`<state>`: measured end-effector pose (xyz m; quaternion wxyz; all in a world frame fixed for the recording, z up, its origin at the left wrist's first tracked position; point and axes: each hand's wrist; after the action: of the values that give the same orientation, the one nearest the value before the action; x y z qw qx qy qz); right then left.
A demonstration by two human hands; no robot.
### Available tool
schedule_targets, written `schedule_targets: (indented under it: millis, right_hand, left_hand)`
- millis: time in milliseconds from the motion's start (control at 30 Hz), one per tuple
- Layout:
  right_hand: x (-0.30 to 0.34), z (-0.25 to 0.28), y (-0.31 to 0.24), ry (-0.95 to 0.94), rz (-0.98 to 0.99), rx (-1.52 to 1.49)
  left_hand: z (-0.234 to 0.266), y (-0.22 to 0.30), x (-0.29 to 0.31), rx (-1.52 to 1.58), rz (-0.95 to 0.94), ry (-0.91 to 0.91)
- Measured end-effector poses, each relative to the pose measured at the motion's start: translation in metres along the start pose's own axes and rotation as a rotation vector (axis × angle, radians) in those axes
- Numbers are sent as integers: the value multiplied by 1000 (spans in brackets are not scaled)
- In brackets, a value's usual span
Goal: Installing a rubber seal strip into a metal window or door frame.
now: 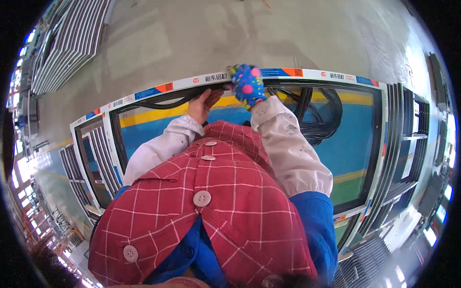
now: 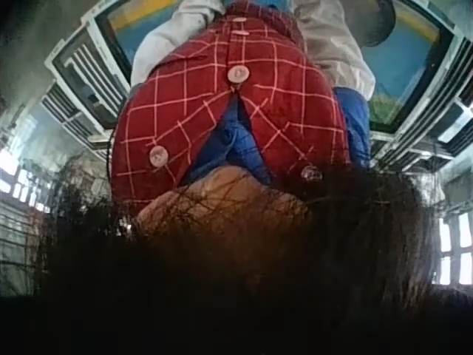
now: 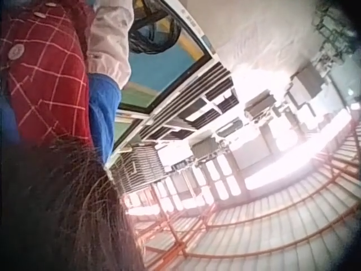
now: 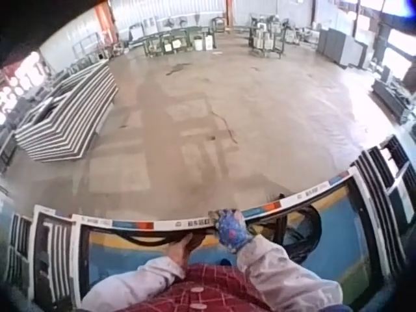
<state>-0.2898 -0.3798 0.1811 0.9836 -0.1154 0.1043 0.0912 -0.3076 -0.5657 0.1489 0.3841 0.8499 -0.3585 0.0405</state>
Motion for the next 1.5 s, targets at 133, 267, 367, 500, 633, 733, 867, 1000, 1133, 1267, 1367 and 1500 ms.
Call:
schedule_targets:
  millis: [133,267,367,500,633,733,867,1000,1133,1267,1367,1500]
  right_hand:
    - [-9,-6,-12,-85,-54,-6]
    - [-16,-12,-23,-78,-83,-2]
    - [-22,-14,-35,-81,7,16]
    - [-26,-5,-44,-114,-57,-31]
    - [-31,3,-49,-194,-71,-100]
    - [-38,-4,-59,-137,53,-103]
    - [-45,-14,-70,-150,-27,-100]
    - [-46,-10,-73,-167,-57,-85]
    - [-42,-5,-64,-215,6,-176]
    - [-38,-18,-64,-130,76,0]
    - [-41,-31,-67,-130,-83,-48]
    - [-44,-23,-67,-283,-179,-37]
  left_hand:
    - [4,2,0,31,30,-5]
    - [6,-2,-8,-28,65,-13]
    - [8,1,-4,-57,97,41]
    - [27,30,28,23,186,65]
    - [59,65,62,-15,79,238]
    - [67,66,51,63,-72,33]
    - [65,64,32,36,-51,227]
    - [63,67,39,31,-121,98]
    - [63,67,50,-42,-41,89]
    - [61,68,41,17,-65,125]
    - [57,72,36,76,-54,137]
    - [53,74,33,-16,15,23]
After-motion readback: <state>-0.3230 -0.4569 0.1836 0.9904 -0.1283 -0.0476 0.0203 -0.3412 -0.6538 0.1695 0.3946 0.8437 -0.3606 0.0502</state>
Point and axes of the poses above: each hand's wrist, its own x-axis away from the middle knuckle, its own z-axis out of the back of the hand, y = z × x, and after that the axes turned 10 degrees about -y, right-handed
